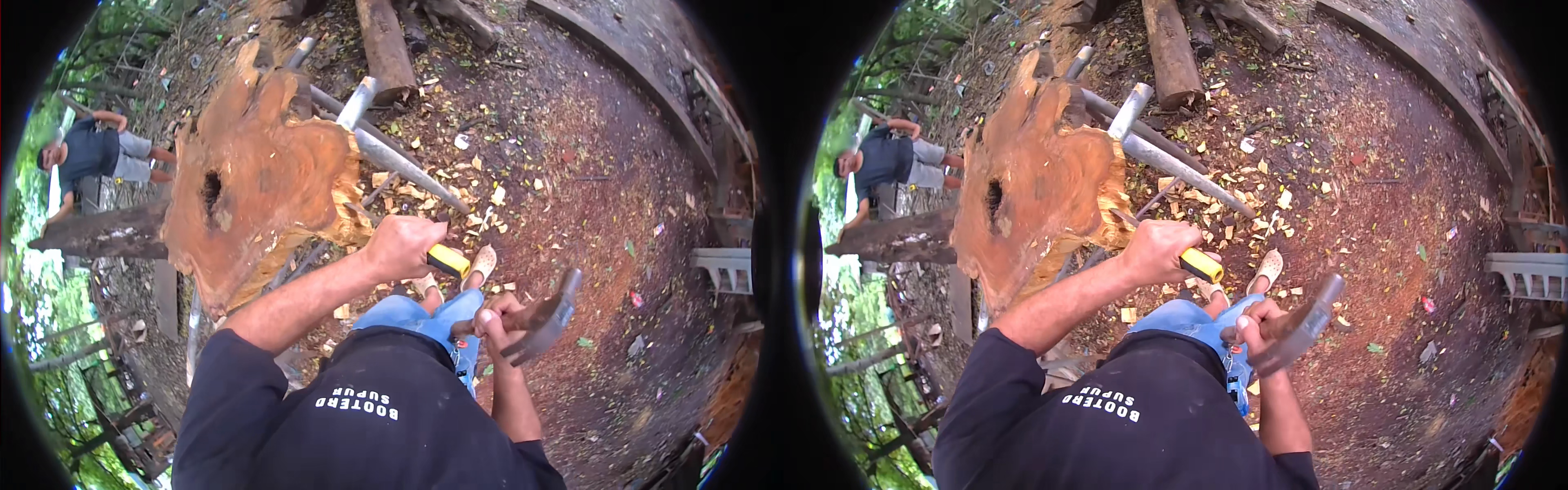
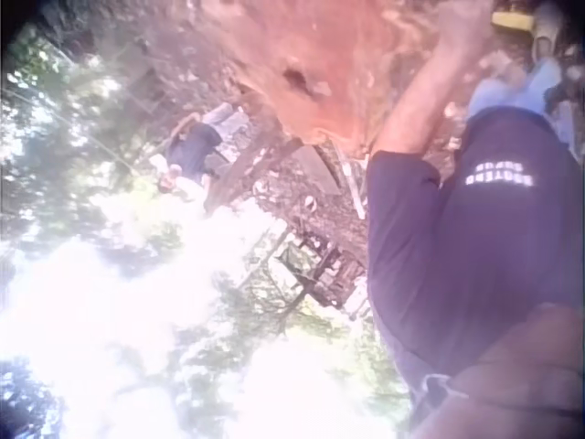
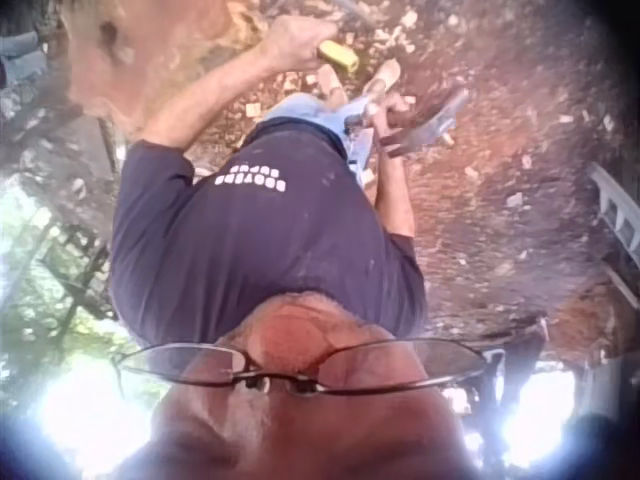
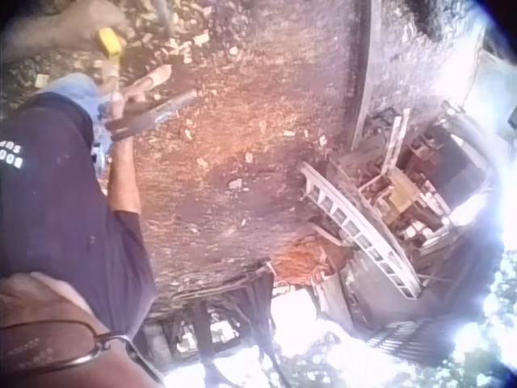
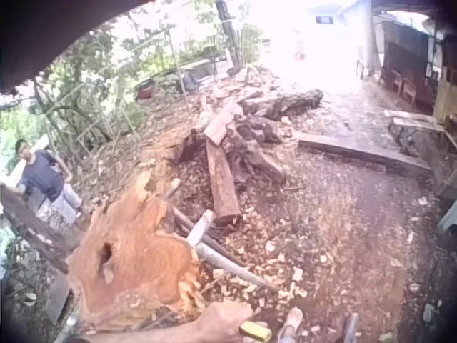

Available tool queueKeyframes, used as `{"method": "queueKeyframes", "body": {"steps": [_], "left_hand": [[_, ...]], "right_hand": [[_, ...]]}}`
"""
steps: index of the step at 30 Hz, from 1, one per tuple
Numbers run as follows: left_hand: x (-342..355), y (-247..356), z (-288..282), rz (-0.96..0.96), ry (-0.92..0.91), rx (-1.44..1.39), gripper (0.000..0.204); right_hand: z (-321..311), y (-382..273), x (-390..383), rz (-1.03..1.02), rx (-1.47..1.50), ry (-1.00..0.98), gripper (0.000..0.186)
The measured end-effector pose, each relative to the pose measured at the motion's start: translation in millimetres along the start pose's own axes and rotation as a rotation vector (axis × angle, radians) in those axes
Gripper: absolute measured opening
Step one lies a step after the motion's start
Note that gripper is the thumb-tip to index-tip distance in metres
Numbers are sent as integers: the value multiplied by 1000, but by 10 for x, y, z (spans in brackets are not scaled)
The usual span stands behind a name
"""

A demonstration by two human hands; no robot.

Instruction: The person carves the edge of a wooden slab using a chisel and a hammer, chipping away pieces of wood, and then gestures by pointing into the distance.

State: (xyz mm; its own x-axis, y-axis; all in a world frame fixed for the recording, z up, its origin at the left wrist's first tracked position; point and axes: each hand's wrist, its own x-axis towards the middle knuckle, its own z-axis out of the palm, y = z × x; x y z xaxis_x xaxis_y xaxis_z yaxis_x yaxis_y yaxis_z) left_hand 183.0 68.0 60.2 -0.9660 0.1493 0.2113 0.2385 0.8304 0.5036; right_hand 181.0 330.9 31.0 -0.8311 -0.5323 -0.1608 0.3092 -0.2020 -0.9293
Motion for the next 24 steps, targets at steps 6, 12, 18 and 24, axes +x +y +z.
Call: {"method": "queueKeyframes", "body": {"steps": [6, 12, 18, 24], "left_hand": [[-2, 40, 51, 27, -50, 21, 38], [-1, 34, 144, 56, -49, 61, 44], [-161, 8, 76, 58, -33, 59, 45], [-141, -16, 141, 134, -91, 47, 44]], "right_hand": [[126, 248, -97, -124, 66, -4, 20], [254, 902, -15, 128, -94, -70, 22], [354, 530, -67, -253, 180, 89, 16], [369, 1558, -210, 117, -91, 127, 13]]}}
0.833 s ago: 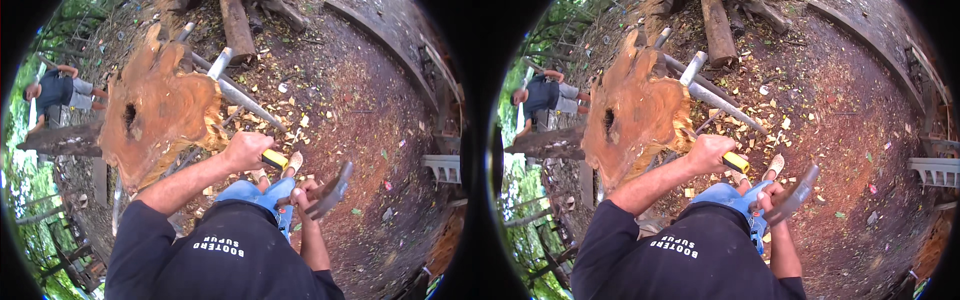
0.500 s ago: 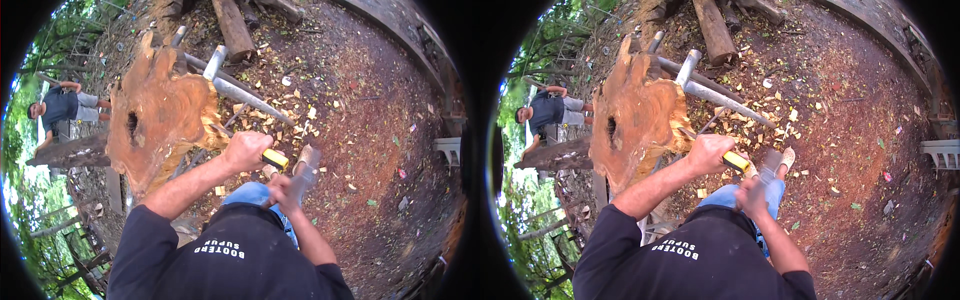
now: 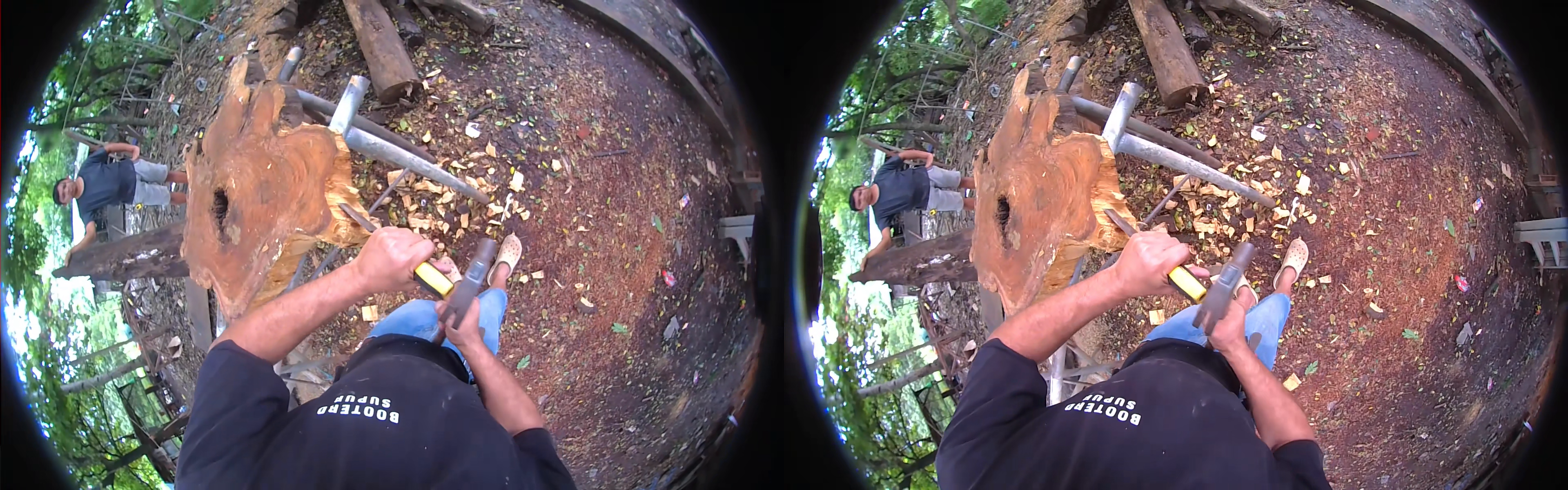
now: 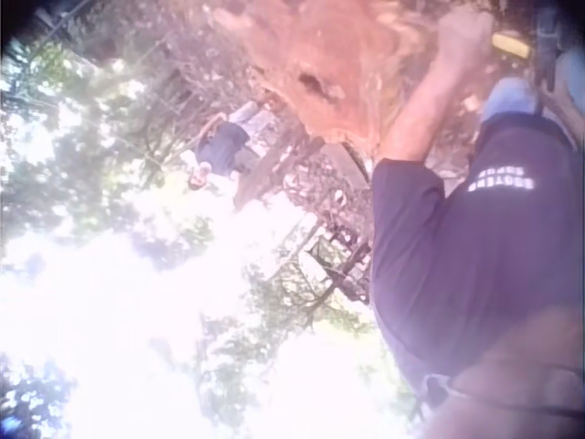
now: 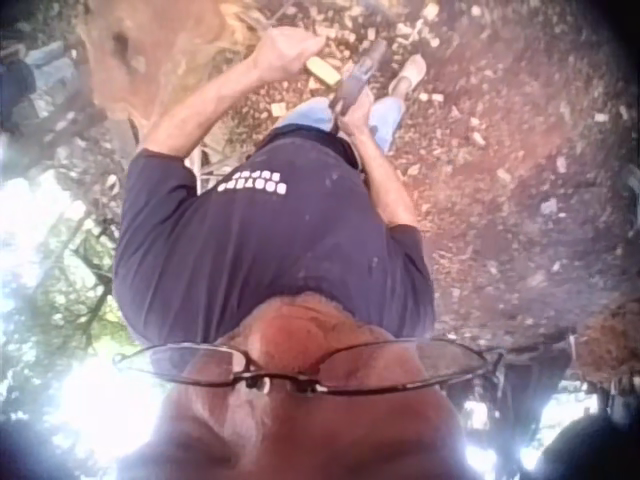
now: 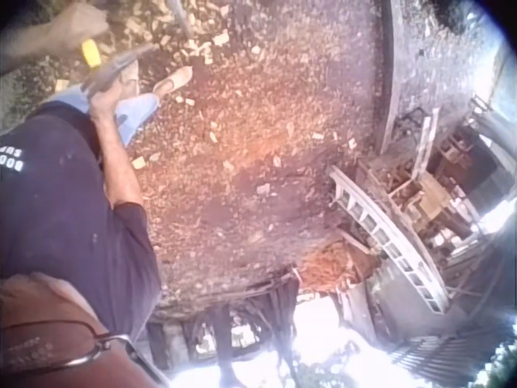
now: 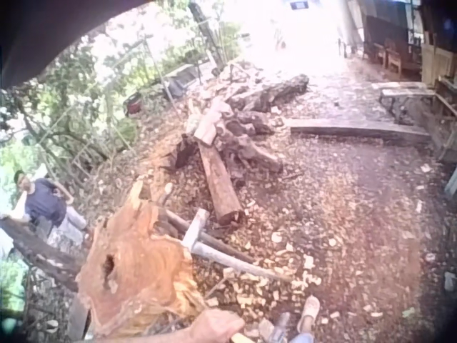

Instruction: The person carves the edge of a wooden slab using a chisel and a hammer, chipping away pieces of wood, and then gestures by pointing into the distance.

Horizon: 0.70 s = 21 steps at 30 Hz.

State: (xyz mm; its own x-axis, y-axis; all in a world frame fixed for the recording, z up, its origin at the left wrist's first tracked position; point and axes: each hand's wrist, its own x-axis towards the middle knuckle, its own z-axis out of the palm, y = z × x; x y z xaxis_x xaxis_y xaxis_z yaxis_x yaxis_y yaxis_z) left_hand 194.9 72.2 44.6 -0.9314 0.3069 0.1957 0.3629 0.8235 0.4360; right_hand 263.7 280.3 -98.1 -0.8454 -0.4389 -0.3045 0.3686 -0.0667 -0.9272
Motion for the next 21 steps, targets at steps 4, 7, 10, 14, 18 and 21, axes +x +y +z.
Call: {"method": "queueKeyframes", "body": {"steps": [4, 7, 10, 14, 18, 21], "left_hand": [[-96, 24, -138, -20, -16, 11, 42], [-92, 45, -78, 9, 18, 12, 49], [-85, 24, -34, 28, 3, 13, 49], [-159, 10, -91, 54, -25, 77, 45], [-165, -1, -68, 39, -39, 35, 47], [-165, -37, -20, 70, -44, 41, 45]], "right_hand": [[-143, -728, -135, -258, 126, -50, 12], [12, -800, -33, -547, 81, -27, 13], [179, -520, -87, -72, -220, -103, 13], [-12, -437, -37, -470, -345, -20, 15], [45, -544, -117, -498, 178, -94, 12], [193, -363, -28, -179, -154, -104, 20]]}}
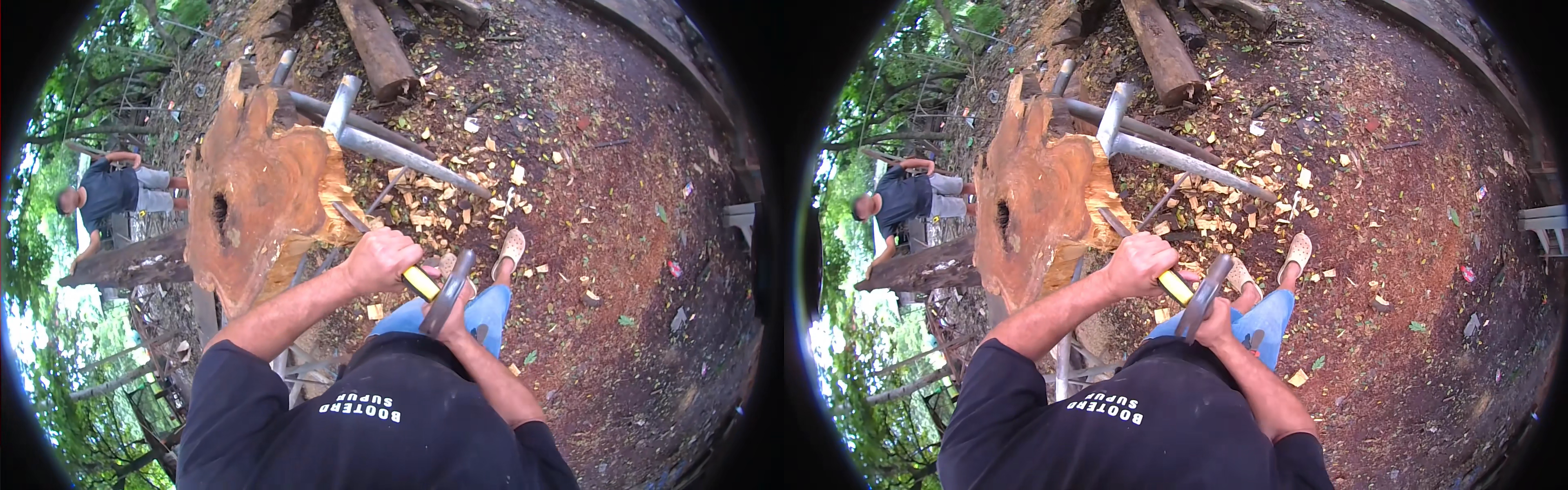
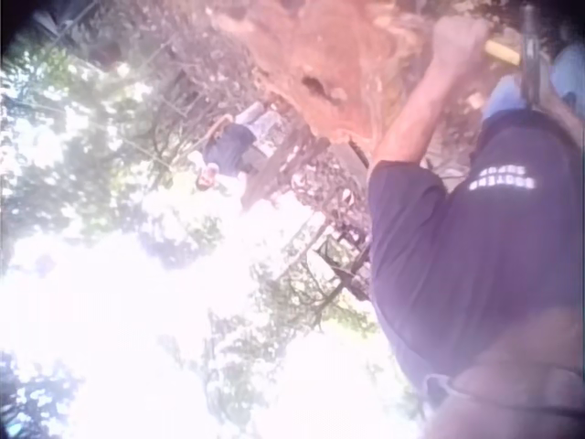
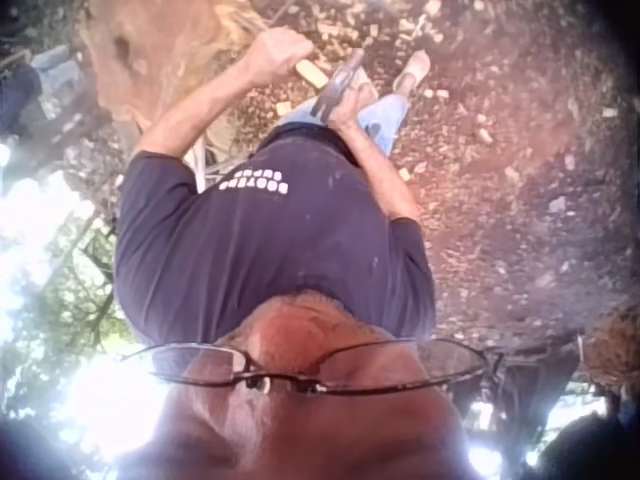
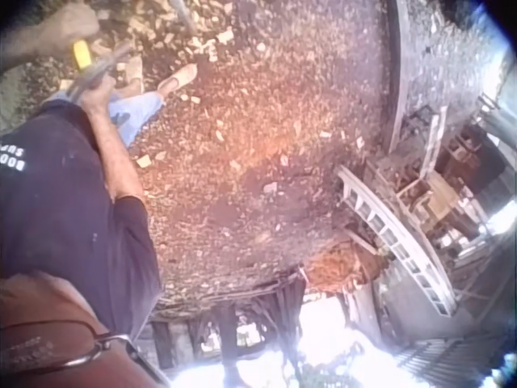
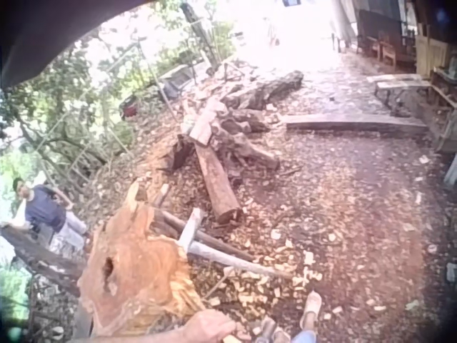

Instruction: The person carves the edge of a wooden slab using a chisel and a hammer, chipping away pieces of wood, and then gestures by pointing into the distance.

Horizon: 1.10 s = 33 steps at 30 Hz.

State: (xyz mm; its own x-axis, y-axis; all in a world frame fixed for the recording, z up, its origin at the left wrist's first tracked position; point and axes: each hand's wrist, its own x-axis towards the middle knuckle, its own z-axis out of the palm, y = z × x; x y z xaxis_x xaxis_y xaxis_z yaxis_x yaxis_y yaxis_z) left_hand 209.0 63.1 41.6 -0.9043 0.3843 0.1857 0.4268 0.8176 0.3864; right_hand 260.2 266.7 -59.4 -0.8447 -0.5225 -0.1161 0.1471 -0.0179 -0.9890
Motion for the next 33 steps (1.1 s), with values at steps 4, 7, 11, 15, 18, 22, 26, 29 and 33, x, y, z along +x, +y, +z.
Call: {"method": "queueKeyframes", "body": {"steps": [4, 7, 11, 15, 18, 22, 26, 29, 33], "left_hand": [[71, 33, -72, 4, 19, -22, 44], [133, 19, -112, -87, 153, -3, 44], [861, -144, -392, -363, 649, -133, 32], [962, -34, -369, -243, 346, -216, 49], [767, 33, -252, -217, 215, -234, 53], [693, 67, -218, -183, 176, -268, 45], [688, 76, -203, -217, 50, -240, 51], [792, 170, -280, -321, -83, -232, 52], [790, -21, -134, -366, -178, -186, 48]], "right_hand": [[-234, 237, -30, 44, 75, 68, 17], [-485, 344, -148, 98, 106, 129, 19], [-722, 342, -190, 235, 235, 196, 23], [-823, 291, -170, 268, 165, 243, 19], [-853, 248, -158, 225, 148, 249, 19], [-876, 213, -136, 275, 209, 288, 20], [-882, 302, -151, 221, 300, 310, 16], [-884, 244, -136, 276, 192, 279, 20], [-863, 149, -104, 279, 176, 236, 20]]}}
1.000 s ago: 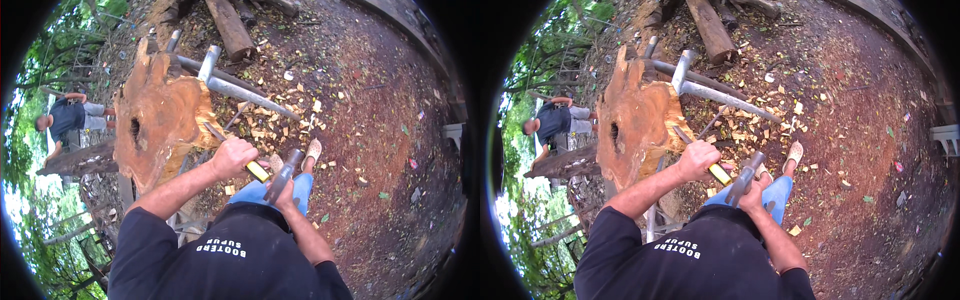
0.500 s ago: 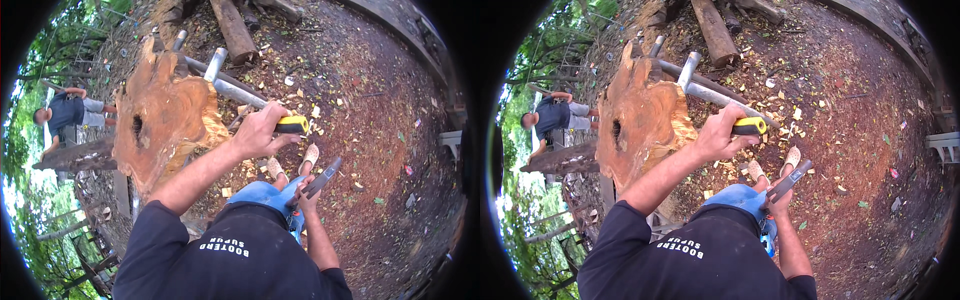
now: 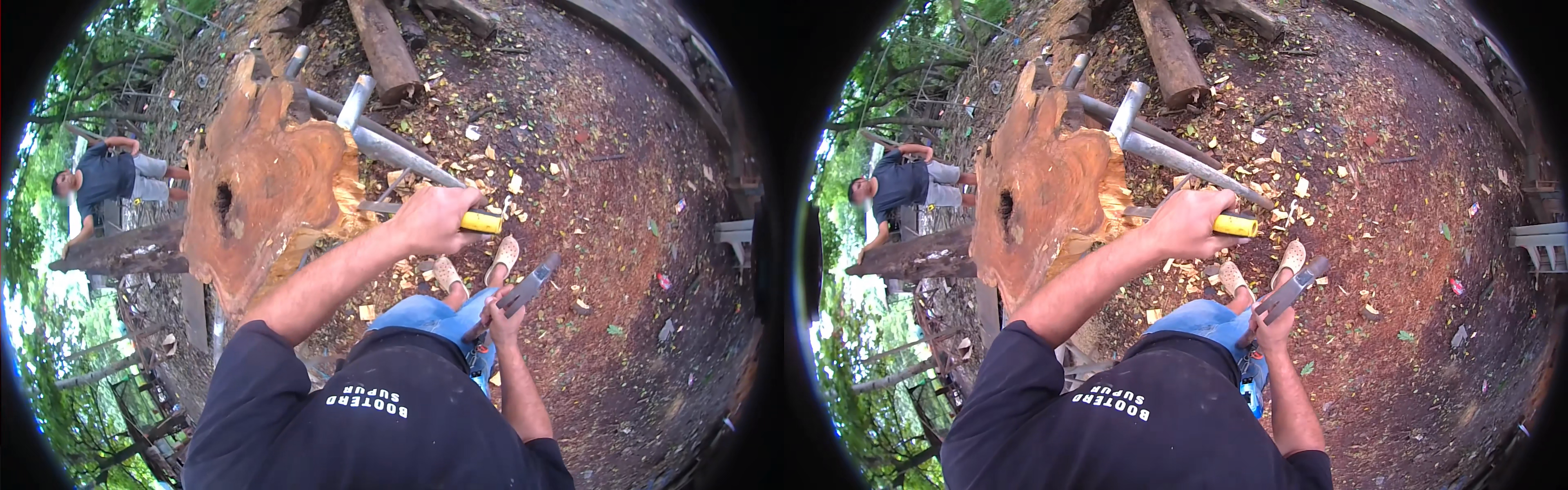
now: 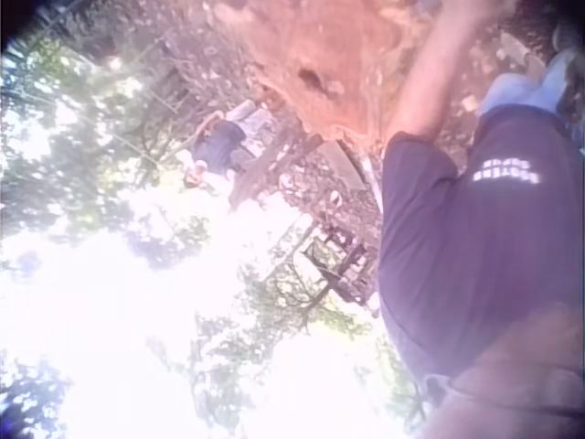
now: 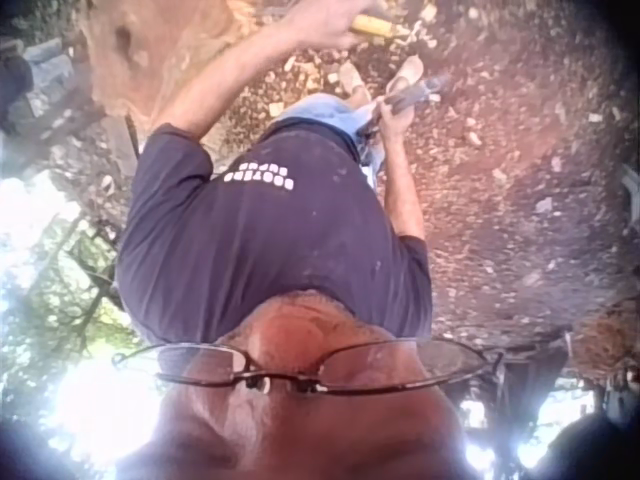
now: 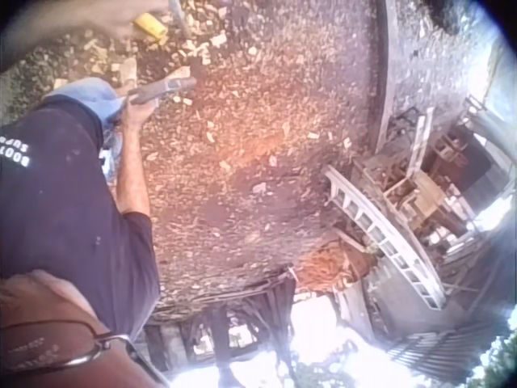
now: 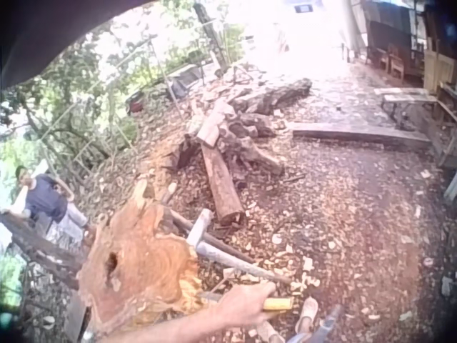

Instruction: The person carves the edge of a wooden slab using a chisel and a hammer, chipping away pieces of wood, and then gestures by pointing into the distance.

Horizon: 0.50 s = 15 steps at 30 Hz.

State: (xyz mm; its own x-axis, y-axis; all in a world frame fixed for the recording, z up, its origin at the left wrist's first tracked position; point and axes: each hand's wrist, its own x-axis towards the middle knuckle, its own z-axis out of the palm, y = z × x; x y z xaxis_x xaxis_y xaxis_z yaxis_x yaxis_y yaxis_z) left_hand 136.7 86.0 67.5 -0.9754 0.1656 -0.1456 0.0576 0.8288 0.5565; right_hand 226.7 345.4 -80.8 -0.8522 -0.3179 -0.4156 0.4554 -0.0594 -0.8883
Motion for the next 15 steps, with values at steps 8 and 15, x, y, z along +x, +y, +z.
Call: {"method": "queueKeyframes", "body": {"steps": [8, 15], "left_hand": [[52, 123, -175, -85, -106, 70, 42], [14, -85, -104, -59, 19, 29, 37]], "right_hand": [[5, -70, -22, 31, 2, -44, 19], [6, -132, -24, 22, 32, -33, 19]]}}
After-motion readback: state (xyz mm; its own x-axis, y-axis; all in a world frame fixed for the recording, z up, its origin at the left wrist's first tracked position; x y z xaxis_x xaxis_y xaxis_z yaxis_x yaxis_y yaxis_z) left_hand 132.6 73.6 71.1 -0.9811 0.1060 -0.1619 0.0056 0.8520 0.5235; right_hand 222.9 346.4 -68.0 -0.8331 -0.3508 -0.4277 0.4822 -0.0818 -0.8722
